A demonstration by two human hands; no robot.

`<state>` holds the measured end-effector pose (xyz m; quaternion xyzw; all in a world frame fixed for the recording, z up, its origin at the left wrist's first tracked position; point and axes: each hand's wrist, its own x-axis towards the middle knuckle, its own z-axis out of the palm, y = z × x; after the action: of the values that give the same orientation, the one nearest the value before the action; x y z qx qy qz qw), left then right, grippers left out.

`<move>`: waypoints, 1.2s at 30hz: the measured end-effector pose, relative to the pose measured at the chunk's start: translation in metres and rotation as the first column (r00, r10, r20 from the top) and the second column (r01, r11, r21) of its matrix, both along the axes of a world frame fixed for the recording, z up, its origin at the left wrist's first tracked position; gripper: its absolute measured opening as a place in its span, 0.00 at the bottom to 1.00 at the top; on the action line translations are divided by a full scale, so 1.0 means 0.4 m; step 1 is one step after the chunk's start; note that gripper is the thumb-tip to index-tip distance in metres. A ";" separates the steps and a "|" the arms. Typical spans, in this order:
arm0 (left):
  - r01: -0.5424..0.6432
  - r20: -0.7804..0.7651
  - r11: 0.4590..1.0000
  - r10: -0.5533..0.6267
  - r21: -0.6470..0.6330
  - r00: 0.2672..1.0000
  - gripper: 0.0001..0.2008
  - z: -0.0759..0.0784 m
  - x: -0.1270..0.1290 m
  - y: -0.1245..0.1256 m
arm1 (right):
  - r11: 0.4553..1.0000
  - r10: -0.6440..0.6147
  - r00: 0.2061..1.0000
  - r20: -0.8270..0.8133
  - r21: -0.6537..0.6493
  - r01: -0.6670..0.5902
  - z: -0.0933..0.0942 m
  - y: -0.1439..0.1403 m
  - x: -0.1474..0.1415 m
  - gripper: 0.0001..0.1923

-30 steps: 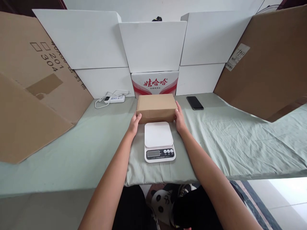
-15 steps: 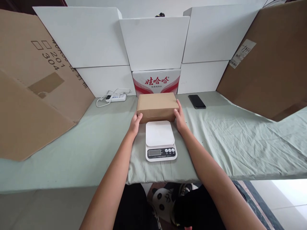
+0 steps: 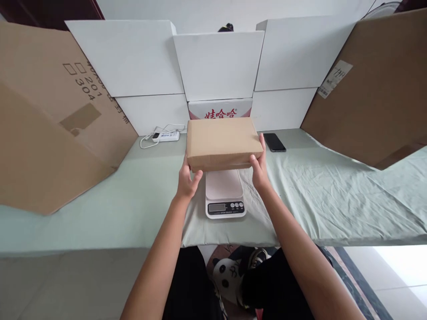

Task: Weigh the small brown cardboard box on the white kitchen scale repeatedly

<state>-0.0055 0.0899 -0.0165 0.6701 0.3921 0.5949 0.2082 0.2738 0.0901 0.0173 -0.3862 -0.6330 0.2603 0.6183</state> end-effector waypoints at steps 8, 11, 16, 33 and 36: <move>0.109 0.053 0.981 -0.102 -0.158 0.993 0.41 -0.056 0.008 -0.199 | 0.987 -0.071 0.996 -0.056 -0.150 0.062 -0.069 -0.202 0.009 0.49; 0.120 0.101 0.975 -0.103 -0.184 0.990 0.39 -0.057 0.017 -0.204 | 0.983 -0.065 0.996 -0.054 -0.173 0.055 -0.071 -0.205 0.009 0.50; 0.119 0.140 0.971 -0.091 -0.205 0.986 0.38 -0.052 0.022 -0.195 | 0.983 -0.037 0.999 -0.040 -0.182 0.029 -0.058 -0.186 0.015 0.49; -0.087 0.308 0.991 0.114 -0.099 0.944 0.49 -0.061 -0.011 -0.190 | 0.969 -0.177 0.971 -0.161 -0.199 0.143 -0.076 -0.123 0.179 0.49; -0.066 0.280 0.992 0.093 -0.107 0.955 0.49 -0.066 -0.009 -0.187 | 0.969 -0.153 0.972 -0.176 -0.219 0.113 -0.075 -0.128 0.170 0.49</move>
<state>-0.0091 0.0151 -0.0428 0.5503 0.4130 0.6734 0.2704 0.3419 0.0390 -0.0126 -0.4634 -0.5125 0.3188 0.6488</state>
